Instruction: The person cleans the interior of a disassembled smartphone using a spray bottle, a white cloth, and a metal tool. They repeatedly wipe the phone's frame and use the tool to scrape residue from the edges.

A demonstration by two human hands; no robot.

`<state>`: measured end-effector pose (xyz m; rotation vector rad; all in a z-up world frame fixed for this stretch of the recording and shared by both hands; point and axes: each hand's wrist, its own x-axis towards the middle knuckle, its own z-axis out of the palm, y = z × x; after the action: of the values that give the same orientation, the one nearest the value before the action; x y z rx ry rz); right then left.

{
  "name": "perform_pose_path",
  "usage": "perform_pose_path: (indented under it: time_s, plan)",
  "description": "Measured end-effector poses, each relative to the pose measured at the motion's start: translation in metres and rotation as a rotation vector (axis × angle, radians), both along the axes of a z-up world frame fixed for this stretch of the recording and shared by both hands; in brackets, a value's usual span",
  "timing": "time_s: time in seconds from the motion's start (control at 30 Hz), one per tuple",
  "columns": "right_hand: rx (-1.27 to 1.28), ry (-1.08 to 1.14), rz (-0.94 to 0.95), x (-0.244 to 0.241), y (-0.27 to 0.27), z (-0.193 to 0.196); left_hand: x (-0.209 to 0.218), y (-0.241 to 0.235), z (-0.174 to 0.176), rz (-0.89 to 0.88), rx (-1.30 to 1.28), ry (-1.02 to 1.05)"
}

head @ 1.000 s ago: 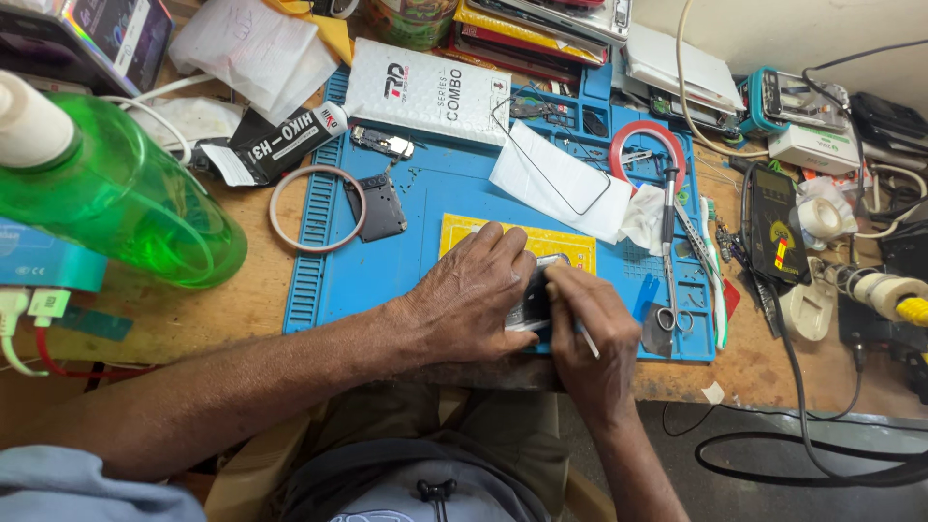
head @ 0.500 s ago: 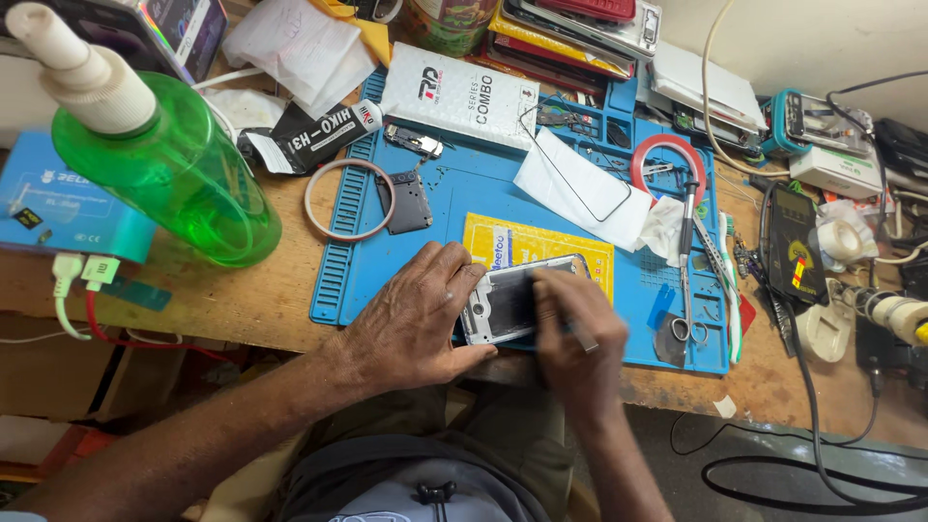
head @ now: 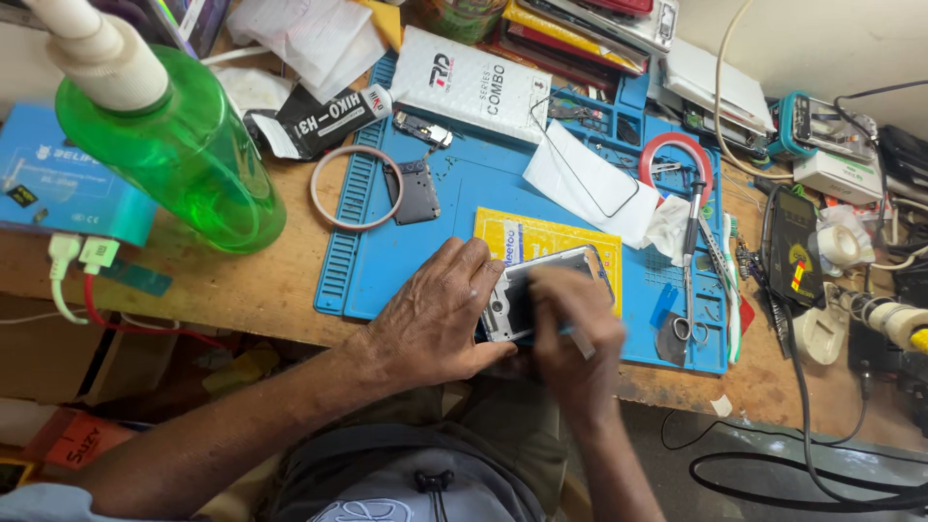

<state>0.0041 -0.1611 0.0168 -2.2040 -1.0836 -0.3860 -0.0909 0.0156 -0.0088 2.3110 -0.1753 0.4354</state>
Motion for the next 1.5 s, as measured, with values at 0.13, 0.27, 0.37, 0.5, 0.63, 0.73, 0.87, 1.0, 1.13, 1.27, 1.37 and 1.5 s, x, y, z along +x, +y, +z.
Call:
perform_pose_path:
  time_s: [0.13, 0.27, 0.37, 0.5, 0.63, 0.73, 0.87, 1.0, 1.13, 1.27, 1.37, 1.5]
  plan:
    - [0.083, 0.248, -0.159, -0.004, 0.003, -0.001, -0.002, -0.001, 0.002, 0.022, 0.001, -0.063]
    - [0.031, 0.059, -0.027, -0.011, 0.007, -0.003, -0.004, -0.003, 0.003, 0.051, -0.039, -0.085]
    - [0.025, 0.038, 0.035, -0.017, 0.011, -0.004, -0.003, -0.003, 0.003, 0.077, -0.104, -0.029]
    - [0.039, 0.139, 0.048, -0.024, 0.01, -0.007, -0.008, -0.005, -0.003, 0.109, -0.148, -0.065]
    - [0.052, 0.159, 0.121, -0.026, 0.014, -0.012, -0.005, 0.0, -0.004, 0.098, -0.145, -0.074]
    - [0.037, 0.223, 0.16, -0.026, 0.014, -0.014, -0.005, -0.001, -0.007, 0.096, -0.169, -0.068]
    - [0.044, 0.287, 0.202, -0.02, 0.012, -0.009, -0.005, -0.002, -0.007, 0.102, -0.157, -0.028]
    - [0.005, 0.344, 0.255, -0.014, 0.007, -0.001, -0.006, -0.003, -0.007, 0.091, -0.169, -0.02]
    - [0.024, 0.462, 0.194, -0.01, 0.011, -0.002, -0.005, -0.003, -0.005, 0.097, -0.145, -0.037]
    - [0.025, 0.401, 0.235, -0.012, 0.007, -0.003, -0.006, -0.003, -0.008, 0.087, -0.143, -0.069]
    - [-0.052, 0.379, 0.281, -0.015, -0.007, 0.005, -0.006, -0.003, -0.01, 0.091, -0.139, -0.061]
    - [-0.085, 0.482, 0.305, -0.011, -0.013, 0.012, -0.008, -0.004, -0.007, 0.096, -0.137, -0.075]
